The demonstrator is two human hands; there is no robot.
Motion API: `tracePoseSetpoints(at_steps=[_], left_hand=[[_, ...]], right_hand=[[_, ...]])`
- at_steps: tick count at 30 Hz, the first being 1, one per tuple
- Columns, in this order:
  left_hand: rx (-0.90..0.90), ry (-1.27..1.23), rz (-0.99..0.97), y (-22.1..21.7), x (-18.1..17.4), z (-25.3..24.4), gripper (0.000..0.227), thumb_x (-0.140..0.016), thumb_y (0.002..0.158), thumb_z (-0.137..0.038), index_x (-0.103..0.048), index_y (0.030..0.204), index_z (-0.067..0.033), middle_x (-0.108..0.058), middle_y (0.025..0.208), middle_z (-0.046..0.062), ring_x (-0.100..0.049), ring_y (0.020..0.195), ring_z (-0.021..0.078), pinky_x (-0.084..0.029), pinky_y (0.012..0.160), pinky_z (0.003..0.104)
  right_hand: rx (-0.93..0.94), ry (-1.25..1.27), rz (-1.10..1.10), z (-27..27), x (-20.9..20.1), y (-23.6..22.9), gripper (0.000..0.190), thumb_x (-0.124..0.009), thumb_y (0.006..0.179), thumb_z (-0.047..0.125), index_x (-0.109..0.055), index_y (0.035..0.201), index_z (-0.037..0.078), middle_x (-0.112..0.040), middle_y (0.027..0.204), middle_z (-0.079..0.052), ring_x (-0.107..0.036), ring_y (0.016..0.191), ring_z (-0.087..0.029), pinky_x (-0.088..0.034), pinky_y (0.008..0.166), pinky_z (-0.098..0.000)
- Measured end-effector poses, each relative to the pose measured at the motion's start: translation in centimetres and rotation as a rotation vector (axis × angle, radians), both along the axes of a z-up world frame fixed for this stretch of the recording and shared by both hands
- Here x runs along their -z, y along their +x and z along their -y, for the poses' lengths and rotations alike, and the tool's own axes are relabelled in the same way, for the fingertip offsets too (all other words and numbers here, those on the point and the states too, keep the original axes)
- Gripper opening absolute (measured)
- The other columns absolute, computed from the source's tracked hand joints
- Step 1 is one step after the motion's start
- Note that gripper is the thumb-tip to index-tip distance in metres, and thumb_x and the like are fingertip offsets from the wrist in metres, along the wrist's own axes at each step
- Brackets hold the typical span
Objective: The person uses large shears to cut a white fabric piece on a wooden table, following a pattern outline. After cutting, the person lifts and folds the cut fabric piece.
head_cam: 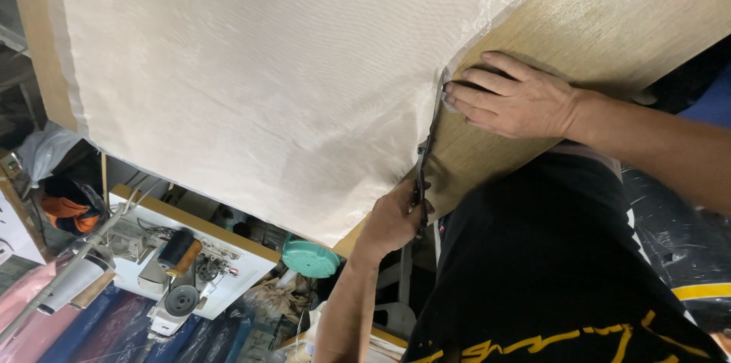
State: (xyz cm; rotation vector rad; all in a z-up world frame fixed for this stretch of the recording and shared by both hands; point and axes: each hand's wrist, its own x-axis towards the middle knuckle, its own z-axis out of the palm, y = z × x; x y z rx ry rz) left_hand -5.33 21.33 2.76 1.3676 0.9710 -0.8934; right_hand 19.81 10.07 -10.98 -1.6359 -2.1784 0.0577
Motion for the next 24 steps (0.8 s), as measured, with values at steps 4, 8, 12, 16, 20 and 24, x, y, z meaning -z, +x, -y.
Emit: tracePoseSetpoints(at_steps=[4, 8, 12, 16, 20, 24], left_hand=[[0.0, -0.034, -0.029, 0.0, 0.1, -0.3, 0.041, -0.057, 0.094, -0.039, -0.065, 0.127, -0.016, -0.073, 0.095, 0.018, -0.069, 0.099, 0.0435, -0.054, 0.091, 0.055], [-0.027, -0.08, -0.047, 0.3, -0.2, -0.9, 0.044, -0.055, 0.094, -0.035, -0.063, 0.131, -0.0115, -0.076, 0.097, 0.016, -0.071, 0.097, 0.0415, -0.054, 0.089, 0.054], [-0.003, -0.087, -0.05, 0.9, -0.8, -1.8, 0.044, -0.053, 0.095, -0.029, -0.061, 0.131, -0.0054, -0.076, 0.096, 0.02, -0.071, 0.089, 0.0429, -0.055, 0.083, 0.056], [-0.019, -0.083, -0.068, 0.2, -0.7, -2.1, 0.044, -0.053, 0.095, -0.029, -0.062, 0.132, -0.0066, -0.077, 0.095, 0.015, -0.074, 0.085, 0.0339, -0.056, 0.08, 0.049], [0.041, -0.057, -0.08, 0.0, -0.5, -2.8, 0.042, -0.056, 0.094, -0.028, -0.065, 0.129, -0.0079, -0.078, 0.091, 0.013, -0.073, 0.077, 0.033, -0.055, 0.077, 0.047], [0.06, -0.039, -0.093, 0.7, -0.6, -3.8, 0.038, -0.055, 0.094, -0.022, -0.067, 0.127, -0.0072, -0.076, 0.084, 0.011, -0.072, 0.072, 0.029, -0.055, 0.076, 0.043]], right_hand=[[0.013, -0.002, 0.014, 0.1, -0.1, -0.1, 0.035, -0.059, 0.099, 0.043, -0.067, 0.122, 0.018, -0.064, 0.138, 0.001, -0.054, 0.132, -0.021, -0.037, 0.123, -0.0477], [0.003, 0.002, 0.02, 0.0, -0.3, 0.1, 0.035, -0.059, 0.098, 0.044, -0.068, 0.121, 0.019, -0.065, 0.137, 0.002, -0.055, 0.131, -0.02, -0.037, 0.122, -0.0476], [-0.024, -0.028, 0.05, 0.0, -0.2, 0.3, 0.037, -0.058, 0.098, 0.047, -0.067, 0.123, 0.021, -0.063, 0.138, 0.004, -0.053, 0.132, -0.019, -0.036, 0.123, -0.0471], [-0.017, -0.042, 0.052, 0.2, -0.4, 0.4, 0.038, -0.057, 0.099, 0.045, -0.066, 0.125, 0.02, -0.063, 0.139, 0.003, -0.053, 0.132, -0.02, -0.037, 0.122, -0.0469], [-0.023, -0.052, 0.047, 0.3, -0.2, 0.2, 0.038, -0.056, 0.098, 0.046, -0.066, 0.124, 0.021, -0.062, 0.14, 0.004, -0.052, 0.133, -0.019, -0.036, 0.123, -0.0467], [-0.04, -0.055, 0.061, 0.6, 0.3, 0.3, 0.039, -0.054, 0.098, 0.048, -0.066, 0.125, 0.022, -0.062, 0.14, 0.006, -0.051, 0.133, -0.019, -0.033, 0.123, -0.0464]])
